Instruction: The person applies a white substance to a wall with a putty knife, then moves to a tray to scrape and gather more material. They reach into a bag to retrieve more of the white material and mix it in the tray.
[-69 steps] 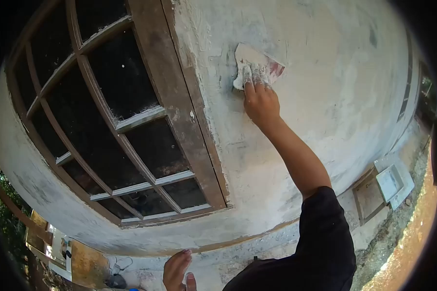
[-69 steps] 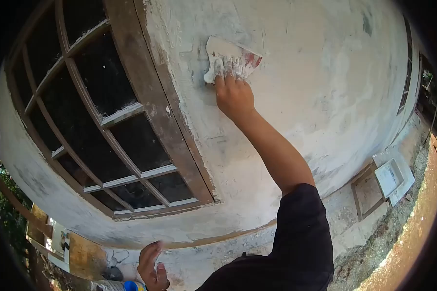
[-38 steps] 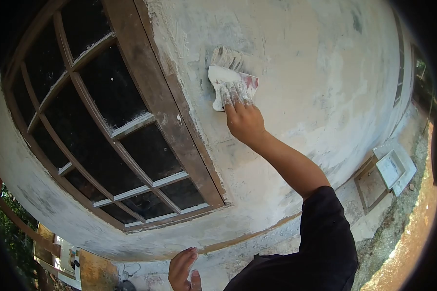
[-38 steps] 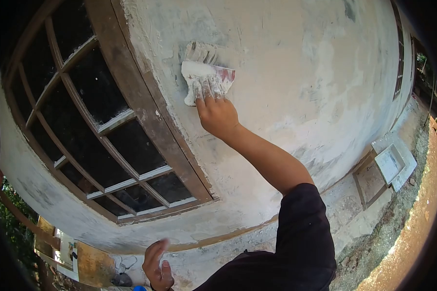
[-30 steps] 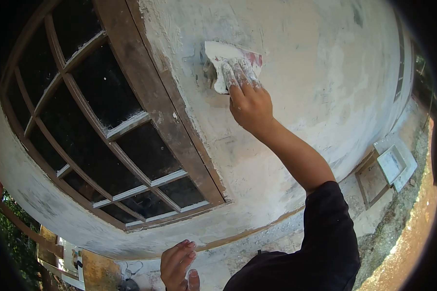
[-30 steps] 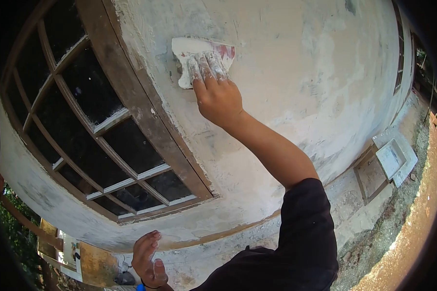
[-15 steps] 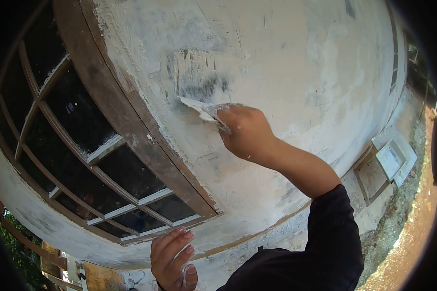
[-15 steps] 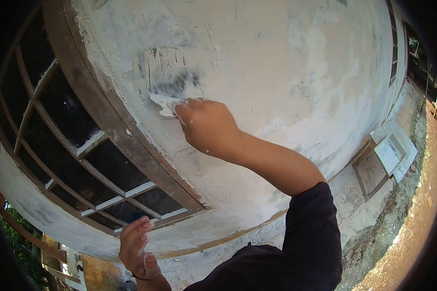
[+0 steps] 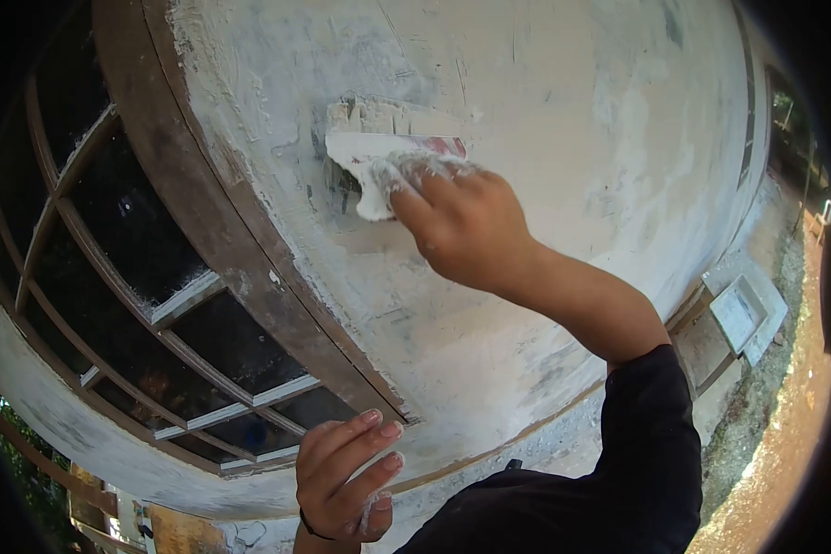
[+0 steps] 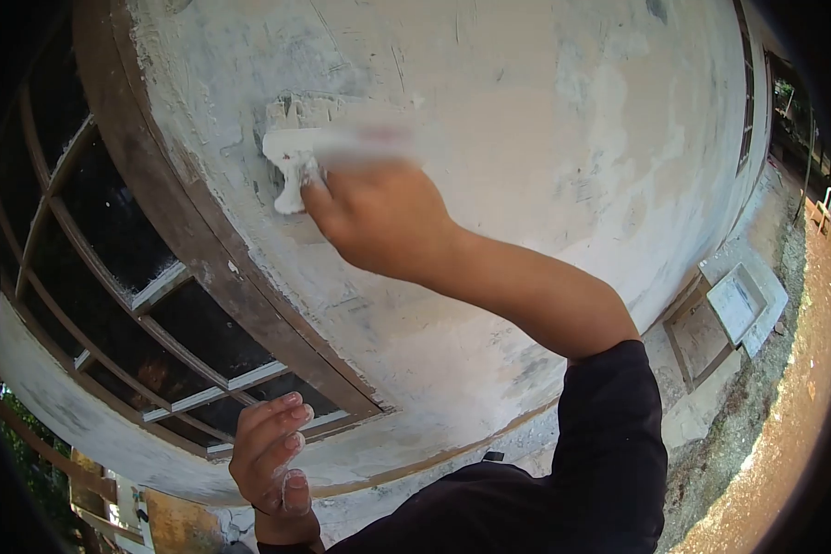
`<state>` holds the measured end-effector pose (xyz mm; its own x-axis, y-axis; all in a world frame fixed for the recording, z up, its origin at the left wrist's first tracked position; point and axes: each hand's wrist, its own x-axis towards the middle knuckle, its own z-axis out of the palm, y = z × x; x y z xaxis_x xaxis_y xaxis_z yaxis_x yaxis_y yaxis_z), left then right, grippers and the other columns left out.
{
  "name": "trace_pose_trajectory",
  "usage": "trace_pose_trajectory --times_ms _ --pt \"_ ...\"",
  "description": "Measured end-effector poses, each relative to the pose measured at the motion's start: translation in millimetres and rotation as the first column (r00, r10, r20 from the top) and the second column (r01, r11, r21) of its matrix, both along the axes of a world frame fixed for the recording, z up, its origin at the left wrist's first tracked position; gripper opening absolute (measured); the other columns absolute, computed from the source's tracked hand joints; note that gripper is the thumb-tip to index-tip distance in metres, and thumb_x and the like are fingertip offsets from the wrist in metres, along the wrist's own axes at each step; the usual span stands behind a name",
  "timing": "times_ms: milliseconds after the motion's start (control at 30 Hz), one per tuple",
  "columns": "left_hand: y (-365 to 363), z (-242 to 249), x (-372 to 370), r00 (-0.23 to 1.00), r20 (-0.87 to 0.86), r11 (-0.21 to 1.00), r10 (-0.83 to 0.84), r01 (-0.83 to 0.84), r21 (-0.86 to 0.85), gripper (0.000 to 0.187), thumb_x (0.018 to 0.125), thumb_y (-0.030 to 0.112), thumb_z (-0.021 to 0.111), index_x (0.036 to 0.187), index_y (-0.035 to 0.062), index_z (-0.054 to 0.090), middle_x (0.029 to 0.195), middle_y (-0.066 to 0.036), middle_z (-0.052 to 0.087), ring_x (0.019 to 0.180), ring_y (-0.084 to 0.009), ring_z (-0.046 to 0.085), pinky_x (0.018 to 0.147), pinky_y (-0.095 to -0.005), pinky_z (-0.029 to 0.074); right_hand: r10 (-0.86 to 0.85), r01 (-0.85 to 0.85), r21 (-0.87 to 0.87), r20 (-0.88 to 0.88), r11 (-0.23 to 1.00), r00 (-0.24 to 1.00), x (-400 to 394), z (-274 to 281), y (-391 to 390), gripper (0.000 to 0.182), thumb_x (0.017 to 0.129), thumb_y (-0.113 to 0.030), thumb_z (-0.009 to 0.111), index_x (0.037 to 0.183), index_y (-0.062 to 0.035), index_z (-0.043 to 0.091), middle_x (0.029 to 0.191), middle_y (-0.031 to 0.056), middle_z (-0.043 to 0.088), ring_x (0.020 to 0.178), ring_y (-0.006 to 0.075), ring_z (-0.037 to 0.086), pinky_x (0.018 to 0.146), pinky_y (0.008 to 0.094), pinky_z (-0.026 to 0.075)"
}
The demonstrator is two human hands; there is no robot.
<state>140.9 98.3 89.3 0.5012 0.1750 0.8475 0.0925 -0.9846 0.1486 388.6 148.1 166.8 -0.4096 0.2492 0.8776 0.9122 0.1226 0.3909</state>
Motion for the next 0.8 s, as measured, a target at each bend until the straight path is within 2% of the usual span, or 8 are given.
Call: trace_pose_trajectory --times_ms 67,167,267,433,533,633,700,800 --pt "2 0 -1 0.999 0.011 0.999 -0.052 0.052 0.008 0.022 0.085 0.021 0.046 0.096 0.0092 0.060 0.102 -0.012 0.063 0.097 -0.0290 0.059 0.072 -0.0384 0.045 -0.101 0.057 0.224 0.191 0.973 0.976 -10 -43 29 0.025 0.067 -0.010 0.055 0.087 0.0023 0.063 0.081 0.0211 0.063 0.059 0.0264 0.061 0.047 0.0308 0.048" --pt "6 1 -8 0.997 -0.017 0.997 -0.070 0.071 0.014 0.022 0.085 0.021 0.045 0.097 0.0091 0.060 0.100 -0.012 0.064 0.095 -0.0288 0.060 0.074 -0.0381 0.045 -0.105 0.091 0.118 0.116 0.989 0.988 -24 -72 17 0.020 0.067 -0.009 0.057 0.085 -0.0018 0.062 0.085 0.0173 0.063 0.061 0.0239 0.061 0.049 0.0300 0.048" --pt "11 1 -20 0.997 -0.044 0.998 -0.062 0.063 0.007 0.022 0.085 0.021 0.045 0.096 0.0088 0.060 0.099 -0.012 0.064 0.095 -0.0286 0.060 0.074 -0.0382 0.044 0.142 -0.156 -0.116 -0.113 0.981 0.983 -21 -41 -13 0.021 0.067 -0.009 0.057 0.086 -0.0024 0.063 0.073 0.0131 0.061 0.059 0.0266 0.062 0.048 0.0327 0.048" --pt "12 3 -24 0.998 -0.008 0.998 -0.067 0.067 -0.013 0.023 0.084 0.020 0.045 0.097 0.0090 0.060 0.099 -0.011 0.064 0.095 -0.0279 0.060 0.074 -0.0381 0.044 -0.089 -0.176 -0.510 -0.453 0.842 0.887 12 80 -15 0.035 0.061 0.003 0.055 0.095 0.0055 0.062 0.081 0.0220 0.063 0.070 0.0309 0.062 0.068 0.0363 0.049" --pt "12 6 -25 0.996 -0.039 0.997 -0.078 0.078 -0.003 0.023 0.084 0.019 0.045 0.097 0.0092 0.061 0.098 -0.010 0.065 0.094 -0.0272 0.061 0.074 -0.0377 0.044 -0.140 -0.095 -0.484 -0.426 0.870 0.894 34 127 -11 0.033 0.066 -0.002 0.060 0.098 0.0051 0.062 0.078 0.0209 0.063 0.071 0.0279 0.063 0.068 0.0336 0.050" --pt "13 9 -29 0.992 -0.100 0.997 -0.083 0.082 -0.014 0.023 0.082 0.018 0.046 0.096 0.0093 0.062 0.098 -0.010 0.065 0.092 -0.0260 0.061 0.073 -0.0373 0.044 0.020 -0.298 -0.490 -0.495 0.819 0.869 43 142 -23 0.019 0.067 -0.009 0.059 0.082 0.0007 0.065 0.073 0.0148 0.066 0.060 0.0266 0.058 0.061 0.0334 0.046" --pt "15 10 -30 0.988 -0.124 0.996 -0.088 0.085 -0.025 0.022 0.082 0.017 0.046 0.095 0.0094 0.063 0.097 -0.009 0.065 0.091 -0.0253 0.061 0.073 -0.0371 0.044 -0.025 -0.076 -0.176 -0.512 0.982 0.858 30 118 -26 0.031 0.068 -0.004 0.061 0.098 0.0035 0.062 0.082 0.0209 0.064 0.071 0.0276 0.063 0.065 0.0328 0.050" --pt "17 10 -26 0.990 -0.109 0.995 -0.095 0.092 -0.034 0.022 0.080 0.016 0.048 0.094 0.0095 0.064 0.097 -0.008 0.065 0.092 -0.0245 0.061 0.073 -0.0369 0.044 -0.177 0.190 0.295 -0.069 0.937 0.982 7 44 6 0.010 0.068 -0.010 0.057 0.077 -0.0079 0.062 0.075 0.0101 0.063 0.061 0.0222 0.062 0.050 0.0307 0.049"
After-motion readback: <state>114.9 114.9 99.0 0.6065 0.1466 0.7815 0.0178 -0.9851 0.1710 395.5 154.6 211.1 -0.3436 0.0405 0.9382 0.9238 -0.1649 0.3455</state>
